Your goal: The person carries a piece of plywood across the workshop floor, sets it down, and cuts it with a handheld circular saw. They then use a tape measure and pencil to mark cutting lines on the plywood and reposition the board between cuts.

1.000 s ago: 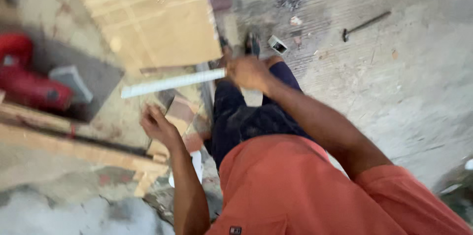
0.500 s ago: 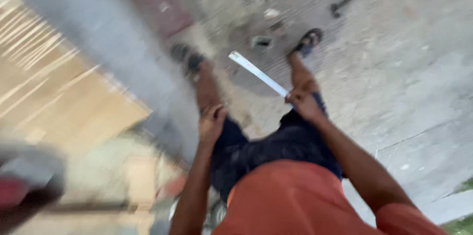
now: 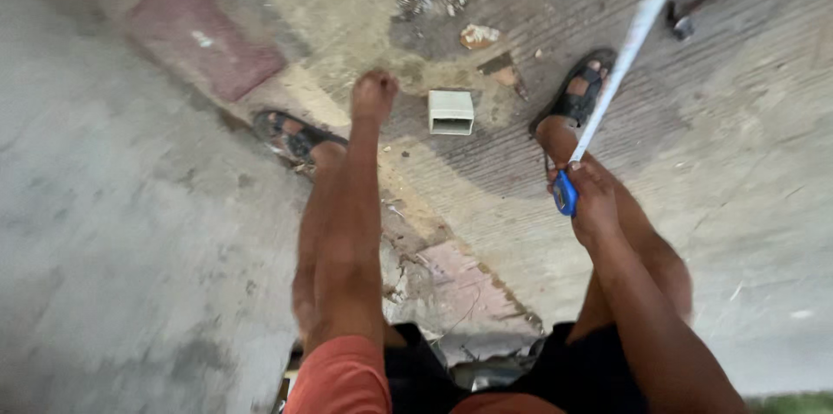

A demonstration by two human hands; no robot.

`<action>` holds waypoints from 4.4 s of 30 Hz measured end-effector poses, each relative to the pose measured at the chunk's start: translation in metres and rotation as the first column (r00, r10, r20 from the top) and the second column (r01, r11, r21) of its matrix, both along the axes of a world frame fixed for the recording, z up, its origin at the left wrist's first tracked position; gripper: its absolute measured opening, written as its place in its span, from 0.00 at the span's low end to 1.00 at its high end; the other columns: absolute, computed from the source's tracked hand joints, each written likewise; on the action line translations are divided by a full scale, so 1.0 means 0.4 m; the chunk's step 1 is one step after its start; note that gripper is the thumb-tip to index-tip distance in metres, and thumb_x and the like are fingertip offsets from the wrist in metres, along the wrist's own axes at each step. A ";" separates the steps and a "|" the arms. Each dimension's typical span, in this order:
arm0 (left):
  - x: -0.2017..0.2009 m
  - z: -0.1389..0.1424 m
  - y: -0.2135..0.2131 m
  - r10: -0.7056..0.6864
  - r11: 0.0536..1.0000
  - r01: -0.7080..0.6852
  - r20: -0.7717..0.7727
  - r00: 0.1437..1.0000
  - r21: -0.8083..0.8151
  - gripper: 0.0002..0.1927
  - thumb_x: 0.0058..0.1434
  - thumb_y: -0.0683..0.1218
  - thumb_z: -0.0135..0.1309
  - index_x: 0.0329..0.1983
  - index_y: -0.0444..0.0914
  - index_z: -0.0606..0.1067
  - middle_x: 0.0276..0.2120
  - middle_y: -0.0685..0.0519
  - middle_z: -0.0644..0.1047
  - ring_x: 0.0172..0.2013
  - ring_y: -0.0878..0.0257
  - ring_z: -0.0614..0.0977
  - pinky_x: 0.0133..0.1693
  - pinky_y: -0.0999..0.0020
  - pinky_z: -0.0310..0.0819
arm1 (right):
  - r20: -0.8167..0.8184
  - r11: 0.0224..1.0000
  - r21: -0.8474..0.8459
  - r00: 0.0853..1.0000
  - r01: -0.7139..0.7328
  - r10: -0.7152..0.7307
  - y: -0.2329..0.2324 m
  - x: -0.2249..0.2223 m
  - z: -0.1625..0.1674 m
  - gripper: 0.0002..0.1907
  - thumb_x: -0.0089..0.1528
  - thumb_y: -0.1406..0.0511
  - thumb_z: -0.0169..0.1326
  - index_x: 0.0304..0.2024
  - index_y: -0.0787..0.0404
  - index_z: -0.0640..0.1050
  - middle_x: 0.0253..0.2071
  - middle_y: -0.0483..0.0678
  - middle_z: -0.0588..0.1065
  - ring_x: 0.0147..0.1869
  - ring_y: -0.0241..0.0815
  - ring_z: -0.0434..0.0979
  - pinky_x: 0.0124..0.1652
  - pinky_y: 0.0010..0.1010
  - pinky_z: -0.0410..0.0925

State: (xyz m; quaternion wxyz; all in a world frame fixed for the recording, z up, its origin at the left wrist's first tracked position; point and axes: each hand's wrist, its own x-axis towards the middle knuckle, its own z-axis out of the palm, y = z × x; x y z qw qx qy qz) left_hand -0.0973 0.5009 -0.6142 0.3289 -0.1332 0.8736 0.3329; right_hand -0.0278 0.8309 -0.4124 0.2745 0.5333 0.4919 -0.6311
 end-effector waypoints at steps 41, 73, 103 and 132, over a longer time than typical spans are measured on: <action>-0.019 -0.358 0.230 -0.182 0.982 0.158 -0.300 0.936 -0.102 0.06 0.61 0.47 0.56 0.37 0.41 0.78 0.39 0.47 0.77 0.41 0.47 0.80 0.42 0.51 0.76 | 0.137 0.978 -0.068 0.969 -0.196 0.204 0.049 0.092 0.040 0.14 0.70 0.62 0.45 0.43 0.64 0.78 0.42 0.55 0.78 0.48 0.45 0.76 0.51 0.37 0.66; 0.728 1.366 -1.119 0.858 0.418 -0.871 -0.428 0.284 0.260 0.11 0.70 0.47 0.53 0.47 0.36 0.81 0.37 0.47 0.82 0.40 0.54 0.83 0.42 0.61 0.80 | 0.191 -0.563 0.544 -0.561 -0.622 0.805 -1.558 -0.117 0.890 0.19 0.64 0.50 0.50 0.49 0.49 0.84 0.47 0.56 0.80 0.50 0.62 0.79 0.48 0.54 0.70; 0.416 1.393 -1.239 0.404 0.907 -0.272 -0.482 0.777 0.322 0.06 0.68 0.36 0.60 0.47 0.37 0.81 0.41 0.51 0.77 0.40 0.57 0.82 0.42 0.63 0.78 | 0.164 -0.584 0.485 -0.588 -0.651 0.792 -1.528 -0.107 0.859 0.19 0.65 0.47 0.54 0.45 0.48 0.86 0.42 0.52 0.81 0.45 0.59 0.80 0.43 0.53 0.71; 0.475 1.333 -1.126 0.362 0.909 -0.407 -0.641 0.677 0.084 0.07 0.63 0.41 0.63 0.43 0.40 0.79 0.36 0.52 0.74 0.39 0.54 0.80 0.41 0.59 0.77 | 0.136 -0.575 0.477 -0.591 -0.664 0.795 -1.549 -0.084 0.835 0.19 0.71 0.52 0.50 0.53 0.54 0.83 0.39 0.53 0.81 0.36 0.53 0.82 0.39 0.49 0.73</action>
